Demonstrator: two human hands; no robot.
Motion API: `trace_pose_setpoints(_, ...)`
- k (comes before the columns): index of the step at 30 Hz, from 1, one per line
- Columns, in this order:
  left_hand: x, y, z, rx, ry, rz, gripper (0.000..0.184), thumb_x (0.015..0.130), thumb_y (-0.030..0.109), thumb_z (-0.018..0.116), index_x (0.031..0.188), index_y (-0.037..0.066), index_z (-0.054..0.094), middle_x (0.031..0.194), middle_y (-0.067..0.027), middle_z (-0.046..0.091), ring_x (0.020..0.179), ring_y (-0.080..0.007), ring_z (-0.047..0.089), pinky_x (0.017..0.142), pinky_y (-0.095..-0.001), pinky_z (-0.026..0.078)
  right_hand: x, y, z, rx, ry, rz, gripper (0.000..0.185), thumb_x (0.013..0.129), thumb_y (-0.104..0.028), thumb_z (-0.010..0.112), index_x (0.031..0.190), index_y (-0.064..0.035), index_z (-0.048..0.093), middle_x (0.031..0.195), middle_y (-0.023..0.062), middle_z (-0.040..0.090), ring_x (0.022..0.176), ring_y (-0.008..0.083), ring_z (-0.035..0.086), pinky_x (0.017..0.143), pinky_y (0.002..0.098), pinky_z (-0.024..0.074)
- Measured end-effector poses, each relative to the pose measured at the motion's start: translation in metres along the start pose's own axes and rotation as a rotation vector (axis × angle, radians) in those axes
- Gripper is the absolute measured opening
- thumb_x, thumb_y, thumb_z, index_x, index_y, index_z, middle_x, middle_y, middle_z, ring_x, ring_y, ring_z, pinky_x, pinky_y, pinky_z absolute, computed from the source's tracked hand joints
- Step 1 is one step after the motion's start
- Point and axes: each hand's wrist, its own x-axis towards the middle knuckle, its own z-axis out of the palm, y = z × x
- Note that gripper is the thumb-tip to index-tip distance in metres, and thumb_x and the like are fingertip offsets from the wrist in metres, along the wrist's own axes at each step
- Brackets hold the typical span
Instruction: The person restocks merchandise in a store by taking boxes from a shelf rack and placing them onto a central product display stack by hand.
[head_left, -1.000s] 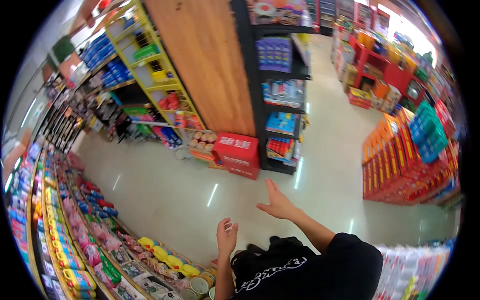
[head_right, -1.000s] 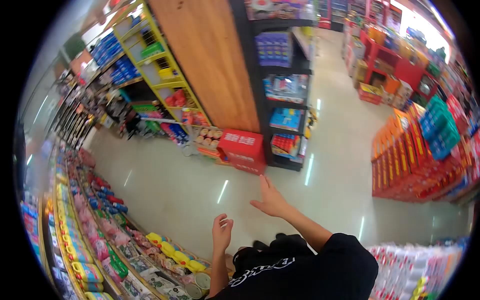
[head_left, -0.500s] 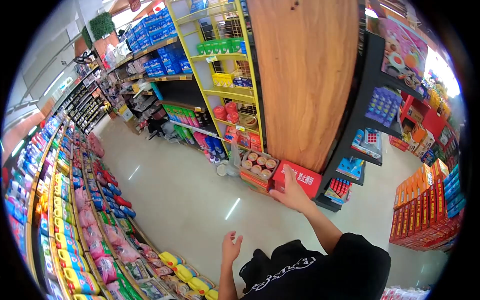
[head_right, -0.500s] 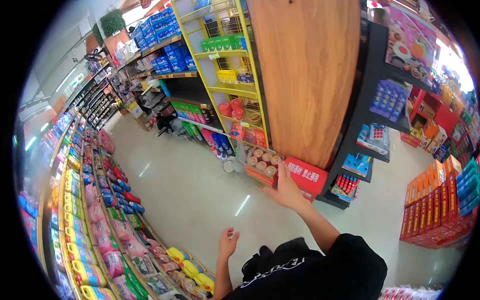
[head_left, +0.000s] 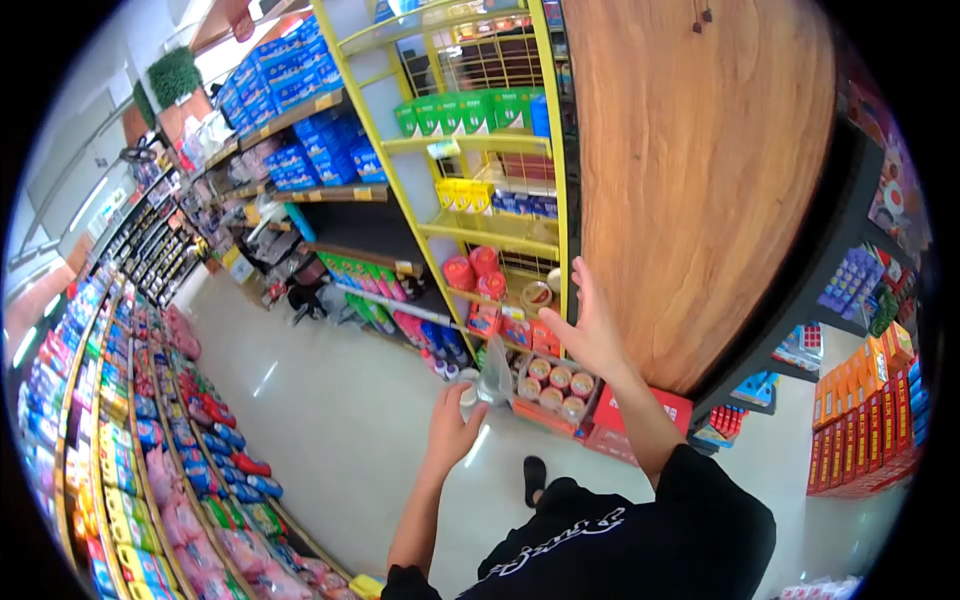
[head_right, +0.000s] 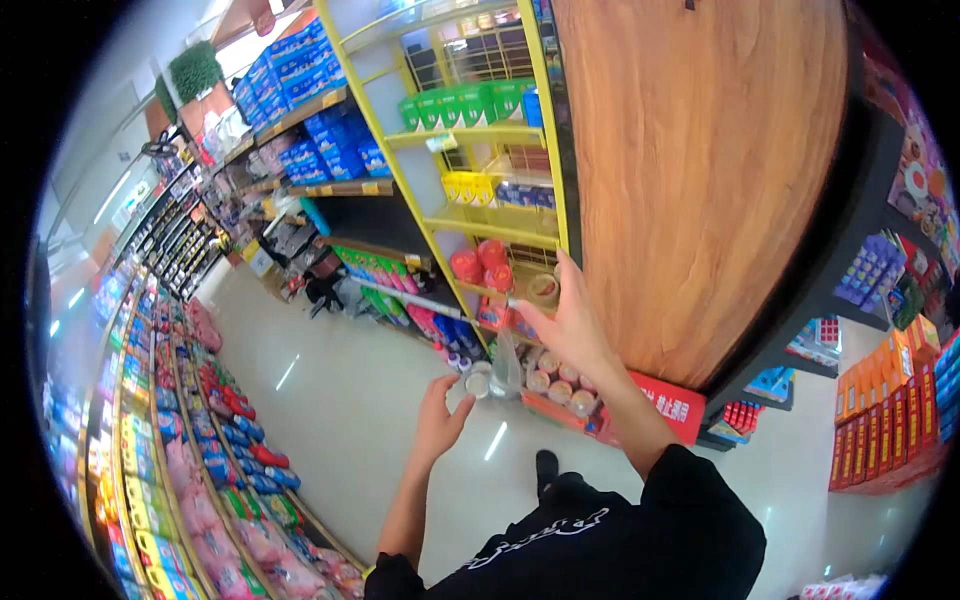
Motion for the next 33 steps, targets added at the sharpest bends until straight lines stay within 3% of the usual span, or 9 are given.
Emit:
trace_pose_setpoints(4,0.134,-0.007,-0.025,-0.073,-0.004,0.179,0.042,0.087,0.017,0.074,0.121,-0.002,0.057,0.118,-0.0220,0.060,0.111,-0.0402,0.058,0.096,-0.0444,0.047,0.100,0.015,0.030,-0.051,0.065,-0.051,0.081,0.088,-0.026,0.073,0.148,0.0083,0.031,0.149,0.0312,0.040,0.142,0.0422,0.037,0.118,0.0449,0.0315)
trace_pose_setpoints(7,0.223,-0.003,-0.044,0.001,0.066,0.321,0.039,0.088,0.016,0.073,0.120,-0.002,0.058,0.118,-0.0230,0.061,0.111,-0.0408,0.058,0.098,-0.0453,0.046,0.167,0.001,0.042,-0.226,0.153,-0.248,0.077,0.088,-0.023,0.072,0.148,0.0072,0.033,0.150,0.0312,0.039,0.142,0.0432,0.037,0.118,0.0457,0.0312)
trace_pose_setpoints(12,0.359,-0.011,-0.061,-0.034,0.150,0.398,0.044,0.091,0.019,0.070,0.125,-0.005,0.056,0.120,-0.0249,0.061,0.114,-0.0414,0.057,0.099,-0.0463,0.045,0.272,0.005,0.078,-0.381,0.174,-0.313,0.068,0.090,-0.023,0.068,0.145,0.0039,0.039,0.149,0.0295,0.041,0.142,0.0433,0.037,0.118,0.0460,0.0312)
trace_pose_setpoints(16,0.466,-0.024,-0.061,-0.066,0.189,0.529,0.047,0.092,0.020,0.069,0.128,-0.007,0.055,0.122,-0.0265,0.060,0.114,-0.0423,0.057,0.099,-0.0469,0.045,0.345,0.010,0.098,-0.465,0.140,-0.231,0.069,0.090,-0.023,0.067,0.145,0.0083,0.038,0.146,0.0330,0.044,0.139,0.0462,0.039,0.117,0.0471,0.0331)
trace_pose_setpoints(23,0.611,-0.020,-0.048,-0.058,0.046,0.594,0.054,0.092,0.023,0.067,0.134,-0.008,0.052,0.125,-0.0288,0.058,0.115,-0.0427,0.058,0.099,-0.0475,0.047,0.429,0.022,0.127,-0.488,0.194,0.178,0.084,0.084,-0.029,0.071,0.145,0.0154,0.033,0.135,0.0388,0.052,0.128,0.0473,0.052,0.110,0.0481,0.0413)
trace_pose_setpoints(27,0.631,-0.013,-0.045,0.131,-0.076,0.669,0.052,0.092,0.021,0.066,0.133,-0.008,0.054,0.129,-0.0302,0.053,0.120,-0.0450,0.054,0.101,-0.0498,0.046,0.456,0.049,0.139,-0.495,0.293,0.254,0.062,0.082,-0.026,0.069,0.125,0.0137,0.049,0.113,0.0371,0.063,0.108,0.0497,0.063,0.096,0.0513,0.0495)
trace_pose_setpoints(29,0.630,-0.012,-0.047,0.142,-0.098,0.688,0.050,0.092,0.020,0.067,0.131,-0.009,0.055,0.128,-0.0308,0.052,0.121,-0.0462,0.052,0.102,-0.0505,0.044,0.459,0.052,0.145,-0.534,0.333,0.248,0.044,0.079,-0.022,0.067,0.107,0.0103,0.058,0.099,0.0348,0.067,0.098,0.0495,0.065,0.089,0.0533,0.0517)
trace_pose_setpoints(31,0.638,-0.029,-0.032,0.153,0.008,0.824,0.049,0.091,0.016,0.068,0.131,-0.009,0.054,0.126,-0.0307,0.052,0.119,-0.0467,0.053,0.103,-0.0513,0.043,0.459,0.062,0.146,-0.491,0.337,0.170,0.034,0.076,-0.019,0.066,0.095,0.0091,0.062,0.092,0.0345,0.067,0.093,0.0491,0.067,0.084,0.0534,0.0532)
trace_pose_setpoints(33,0.629,-0.025,-0.036,0.051,-0.033,0.778,0.048,0.090,0.012,0.068,0.130,-0.010,0.054,0.126,-0.0322,0.051,0.119,-0.0474,0.053,0.102,-0.0502,0.043,0.458,0.062,0.149,-0.532,0.475,0.134,0.025,0.074,-0.015,0.065,0.086,0.0072,0.063,0.086,0.0345,0.066,0.087,0.0488,0.067,0.080,0.0531,0.0540)
